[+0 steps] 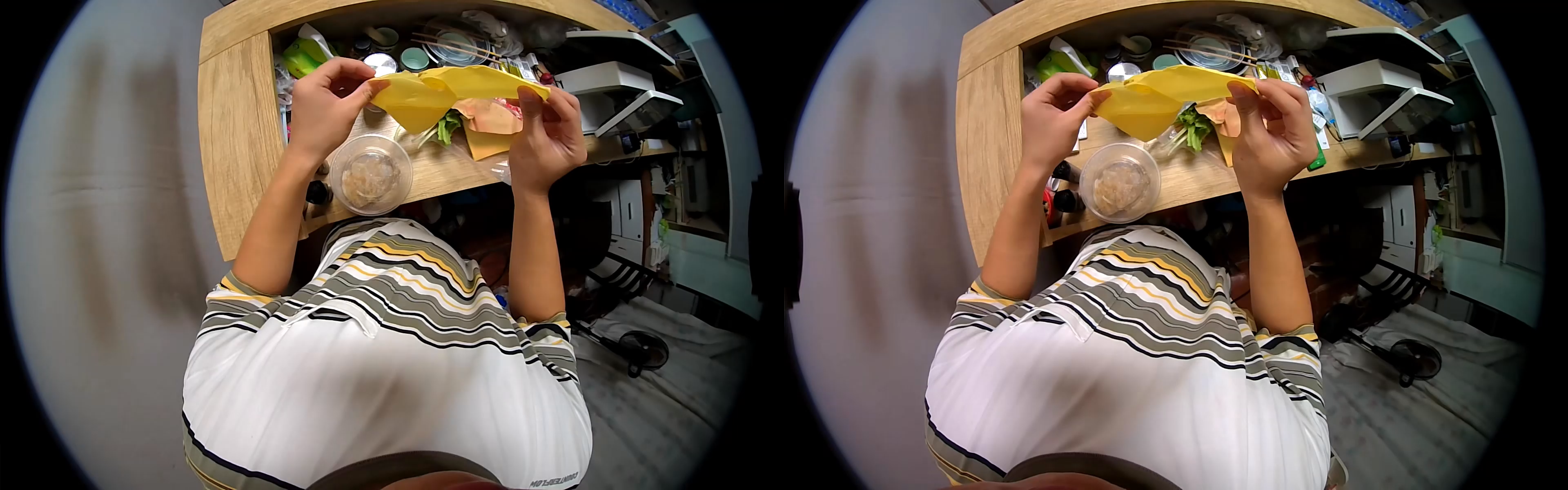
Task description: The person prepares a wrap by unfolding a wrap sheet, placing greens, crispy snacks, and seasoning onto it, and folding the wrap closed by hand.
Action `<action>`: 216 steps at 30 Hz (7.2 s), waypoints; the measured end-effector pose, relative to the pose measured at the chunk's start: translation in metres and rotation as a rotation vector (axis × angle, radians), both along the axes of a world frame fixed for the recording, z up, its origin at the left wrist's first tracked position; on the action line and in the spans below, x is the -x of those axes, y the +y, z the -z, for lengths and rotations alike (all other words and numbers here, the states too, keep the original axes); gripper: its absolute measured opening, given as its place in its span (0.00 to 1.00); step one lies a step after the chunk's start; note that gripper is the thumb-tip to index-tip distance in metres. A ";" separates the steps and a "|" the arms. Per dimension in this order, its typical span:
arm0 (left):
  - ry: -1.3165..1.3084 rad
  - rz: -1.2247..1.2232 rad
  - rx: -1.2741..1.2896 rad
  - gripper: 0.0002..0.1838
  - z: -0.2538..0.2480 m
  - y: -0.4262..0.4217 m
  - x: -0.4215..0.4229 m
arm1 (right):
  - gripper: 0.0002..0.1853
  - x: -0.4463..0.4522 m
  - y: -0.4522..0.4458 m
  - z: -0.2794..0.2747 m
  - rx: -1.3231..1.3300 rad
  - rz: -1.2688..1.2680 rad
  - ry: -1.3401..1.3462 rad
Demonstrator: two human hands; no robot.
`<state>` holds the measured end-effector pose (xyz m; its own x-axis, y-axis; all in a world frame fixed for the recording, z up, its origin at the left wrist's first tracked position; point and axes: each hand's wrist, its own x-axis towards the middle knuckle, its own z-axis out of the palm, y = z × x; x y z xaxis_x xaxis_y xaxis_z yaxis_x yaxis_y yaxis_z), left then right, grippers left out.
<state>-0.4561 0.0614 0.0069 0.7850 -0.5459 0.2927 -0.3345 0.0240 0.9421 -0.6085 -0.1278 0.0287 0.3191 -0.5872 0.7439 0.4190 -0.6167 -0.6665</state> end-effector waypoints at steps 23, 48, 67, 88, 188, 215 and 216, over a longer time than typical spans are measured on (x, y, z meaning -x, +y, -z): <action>0.986 0.053 0.439 0.16 0.019 -0.020 0.034 | 0.13 0.051 0.027 0.036 0.127 -0.037 -0.010; 1.103 0.520 0.846 0.25 0.075 -0.038 0.078 | 0.10 0.074 0.044 0.062 0.085 -0.302 0.113; 1.517 0.580 0.824 0.34 0.097 -0.002 0.091 | 0.08 0.076 -0.038 0.099 0.259 -0.022 0.863; 1.571 0.443 0.742 0.27 0.133 -0.013 0.106 | 0.26 -0.001 -0.129 0.099 0.514 -0.030 1.735; 1.610 0.383 0.981 0.31 0.143 0.029 0.122 | 0.17 -0.050 -0.101 0.165 0.362 -0.319 1.320; 1.526 0.371 0.836 0.30 0.128 0.025 0.121 | 0.15 -0.010 -0.090 0.199 1.173 -0.230 1.103; 1.540 0.370 0.847 0.30 0.126 0.025 0.121 | 0.15 -0.008 -0.092 0.198 1.173 -0.231 1.104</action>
<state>-0.5769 0.0862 -0.1194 0.4777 -0.8440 -0.2441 0.8762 0.4780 0.0618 -0.6004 -0.2197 -0.1696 0.9672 0.2390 0.0858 0.2329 -0.9696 0.0756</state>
